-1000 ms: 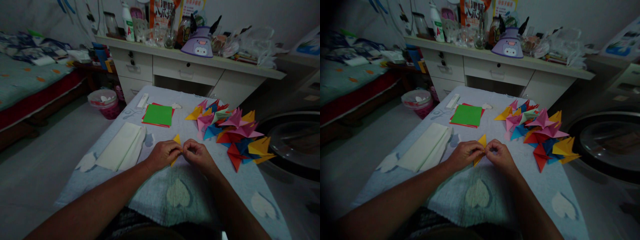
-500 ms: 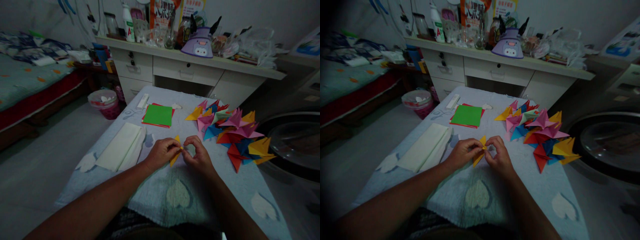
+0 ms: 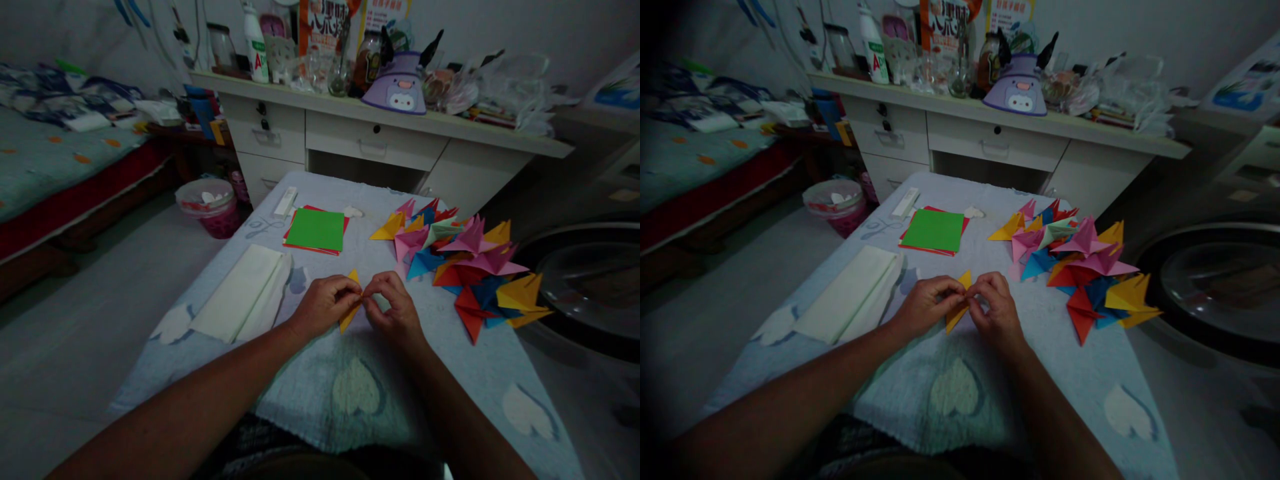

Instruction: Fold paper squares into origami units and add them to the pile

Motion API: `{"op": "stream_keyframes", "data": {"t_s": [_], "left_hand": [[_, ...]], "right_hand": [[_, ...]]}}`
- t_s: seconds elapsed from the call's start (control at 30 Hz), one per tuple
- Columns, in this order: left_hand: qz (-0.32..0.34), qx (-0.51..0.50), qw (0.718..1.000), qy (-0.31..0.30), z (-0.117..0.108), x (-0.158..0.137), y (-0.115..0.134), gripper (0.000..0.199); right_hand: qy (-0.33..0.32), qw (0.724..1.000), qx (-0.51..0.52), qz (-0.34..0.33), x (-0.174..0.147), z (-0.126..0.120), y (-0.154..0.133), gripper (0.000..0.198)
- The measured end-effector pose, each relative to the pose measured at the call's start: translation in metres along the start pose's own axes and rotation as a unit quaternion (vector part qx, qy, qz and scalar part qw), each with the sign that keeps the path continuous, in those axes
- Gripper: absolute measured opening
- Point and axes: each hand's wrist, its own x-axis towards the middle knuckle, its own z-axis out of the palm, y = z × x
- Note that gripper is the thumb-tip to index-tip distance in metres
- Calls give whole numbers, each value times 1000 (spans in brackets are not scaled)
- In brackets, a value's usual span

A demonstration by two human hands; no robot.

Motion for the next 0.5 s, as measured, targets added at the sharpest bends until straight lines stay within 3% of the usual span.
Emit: {"op": "stream_keyframes", "data": {"t_s": [0.5], "left_hand": [[-25, -19, 999, -5, 1, 1, 0, 8]], "right_hand": [[-1, 1000, 0, -17, -1, 3, 7, 15]]}}
